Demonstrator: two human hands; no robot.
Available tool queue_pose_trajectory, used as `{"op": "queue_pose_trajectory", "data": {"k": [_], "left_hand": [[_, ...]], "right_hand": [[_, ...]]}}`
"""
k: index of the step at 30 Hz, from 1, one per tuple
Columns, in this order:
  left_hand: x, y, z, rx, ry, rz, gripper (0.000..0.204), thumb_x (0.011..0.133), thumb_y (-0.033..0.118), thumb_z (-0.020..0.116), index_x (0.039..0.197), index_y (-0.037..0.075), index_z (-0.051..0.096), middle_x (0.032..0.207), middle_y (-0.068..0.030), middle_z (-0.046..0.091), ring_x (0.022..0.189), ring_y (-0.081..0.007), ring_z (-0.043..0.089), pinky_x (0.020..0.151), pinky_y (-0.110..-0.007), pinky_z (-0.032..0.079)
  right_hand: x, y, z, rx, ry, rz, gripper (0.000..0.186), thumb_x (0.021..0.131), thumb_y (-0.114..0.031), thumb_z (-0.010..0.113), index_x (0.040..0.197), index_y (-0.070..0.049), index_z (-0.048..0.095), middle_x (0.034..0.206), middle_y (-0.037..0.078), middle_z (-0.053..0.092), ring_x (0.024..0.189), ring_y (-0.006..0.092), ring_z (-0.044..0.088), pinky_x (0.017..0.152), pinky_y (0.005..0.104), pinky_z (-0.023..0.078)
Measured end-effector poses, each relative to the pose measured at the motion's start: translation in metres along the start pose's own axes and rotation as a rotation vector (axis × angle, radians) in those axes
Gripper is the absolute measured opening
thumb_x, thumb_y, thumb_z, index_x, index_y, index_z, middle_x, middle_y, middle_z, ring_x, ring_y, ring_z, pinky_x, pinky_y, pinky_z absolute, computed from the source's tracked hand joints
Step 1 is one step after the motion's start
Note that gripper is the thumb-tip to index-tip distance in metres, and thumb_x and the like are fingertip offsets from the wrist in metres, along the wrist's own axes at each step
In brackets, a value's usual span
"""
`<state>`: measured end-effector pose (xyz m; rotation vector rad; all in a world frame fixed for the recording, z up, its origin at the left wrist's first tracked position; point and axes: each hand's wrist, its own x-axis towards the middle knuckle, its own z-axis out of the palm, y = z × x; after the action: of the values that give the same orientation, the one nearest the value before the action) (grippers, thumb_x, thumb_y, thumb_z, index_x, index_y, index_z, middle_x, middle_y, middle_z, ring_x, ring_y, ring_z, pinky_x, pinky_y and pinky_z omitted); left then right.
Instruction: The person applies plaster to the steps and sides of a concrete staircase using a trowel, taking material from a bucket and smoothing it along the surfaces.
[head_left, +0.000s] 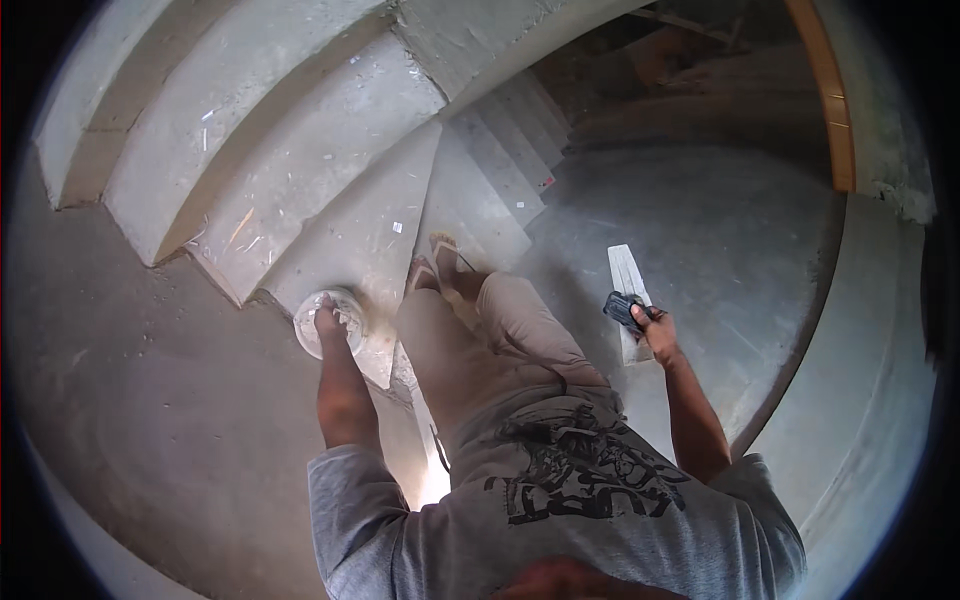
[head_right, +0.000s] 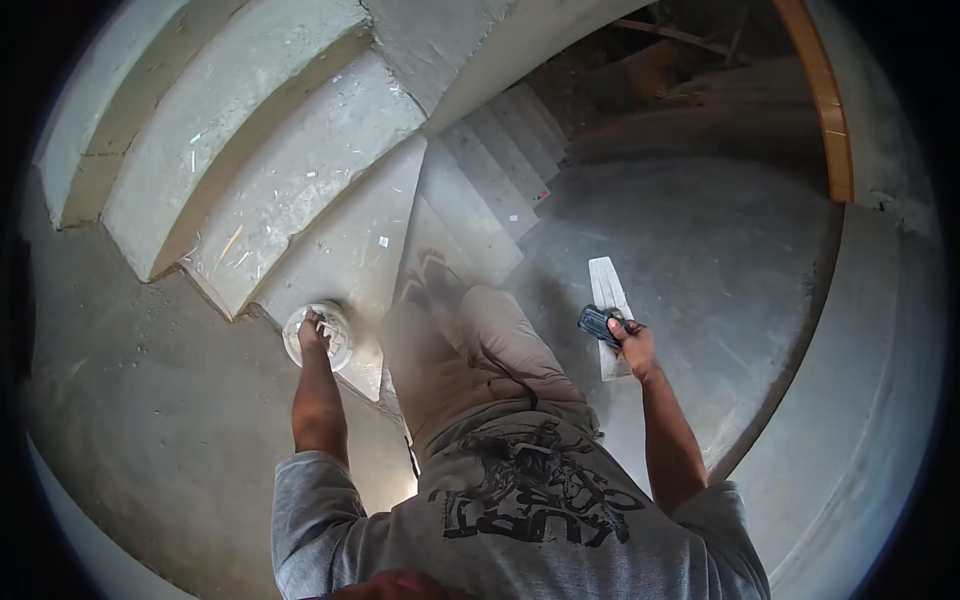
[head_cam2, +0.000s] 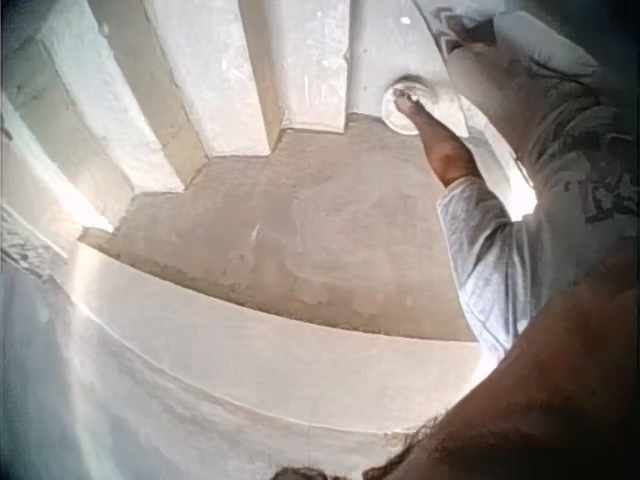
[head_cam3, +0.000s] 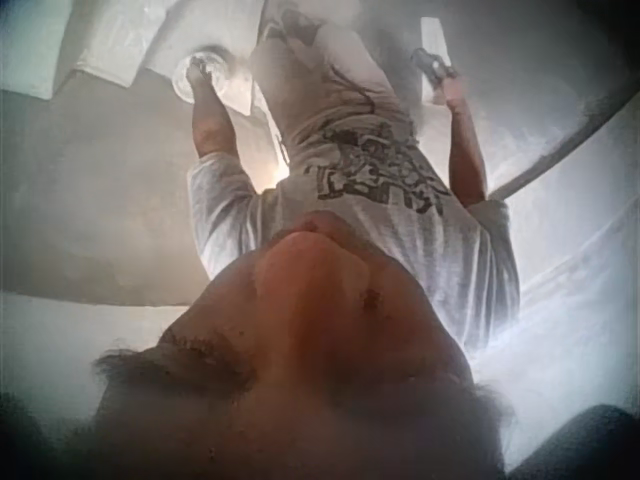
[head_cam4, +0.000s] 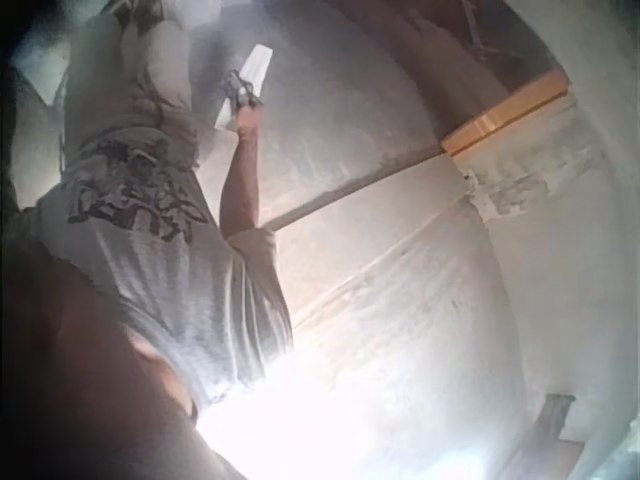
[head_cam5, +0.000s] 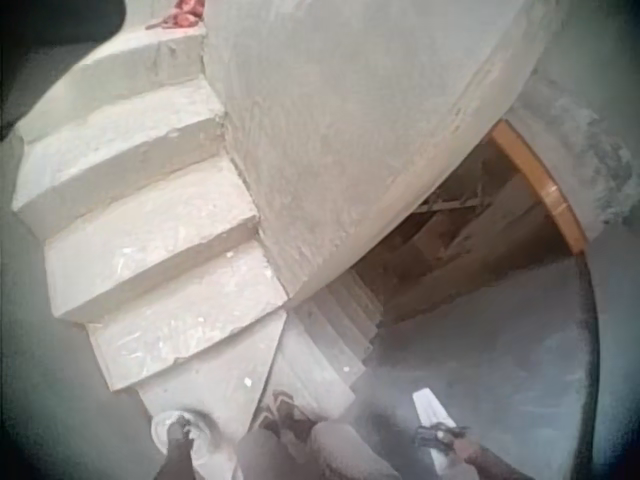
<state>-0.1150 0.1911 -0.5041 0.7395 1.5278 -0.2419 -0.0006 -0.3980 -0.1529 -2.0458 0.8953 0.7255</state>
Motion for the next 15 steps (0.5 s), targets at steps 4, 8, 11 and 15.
{"op": "queue_pose_trajectory", "data": {"k": [4, 8, 11, 15], "left_hand": [[0.013, -0.002, 0.01, -0.06, 0.163, -0.022, 0.054, 0.088, 0.043, 0.061, 0.125, 0.005, 0.05, 0.124, -0.005, 0.054, 0.107, -0.0224, 0.054, 0.099, -0.046, 0.034], [-0.005, -0.017, -0.034, -0.227, 0.274, 0.024, 0.038, 0.092, 0.039, 0.056, 0.113, 0.007, 0.055, 0.088, -0.0022, 0.057, 0.076, -0.0147, 0.052, 0.075, -0.034, 0.044], [-0.047, -0.033, -0.042, -0.299, 0.205, 0.052, 0.032, 0.094, 0.037, 0.052, 0.108, 0.008, 0.057, 0.073, -0.0019, 0.055, 0.063, -0.0129, 0.049, 0.06, -0.029, 0.044], [-0.102, -0.007, -0.003, -0.348, 0.125, 0.083, 0.032, 0.094, 0.044, 0.05, 0.075, 0.018, 0.05, 0.049, 0.005, 0.04, 0.04, -0.0112, 0.039, 0.045, -0.027, 0.039]], "right_hand": [[0.009, 0.003, -0.005, 0.037, 0.036, 0.033, 0.03, 0.088, -0.032, 0.067, 0.089, -0.002, 0.066, 0.077, 0.001, 0.063, 0.06, 0.0087, 0.054, 0.053, 0.0255, 0.043], [0.002, 0.011, -0.006, 0.068, -0.024, 0.115, 0.03, 0.087, -0.033, 0.067, 0.09, -0.003, 0.065, 0.074, 0.002, 0.063, 0.058, 0.0093, 0.054, 0.051, 0.0254, 0.043], [0.007, 0.021, -0.016, 0.163, -0.006, 0.148, 0.03, 0.087, -0.033, 0.067, 0.086, -0.003, 0.064, 0.069, 0.002, 0.061, 0.055, 0.0099, 0.053, 0.05, 0.025, 0.043], [0.02, 0.037, -0.016, 0.268, 0.015, 0.155, 0.029, 0.088, -0.032, 0.066, 0.081, -0.004, 0.062, 0.063, 0.002, 0.059, 0.051, 0.0108, 0.051, 0.049, 0.0249, 0.042]]}}
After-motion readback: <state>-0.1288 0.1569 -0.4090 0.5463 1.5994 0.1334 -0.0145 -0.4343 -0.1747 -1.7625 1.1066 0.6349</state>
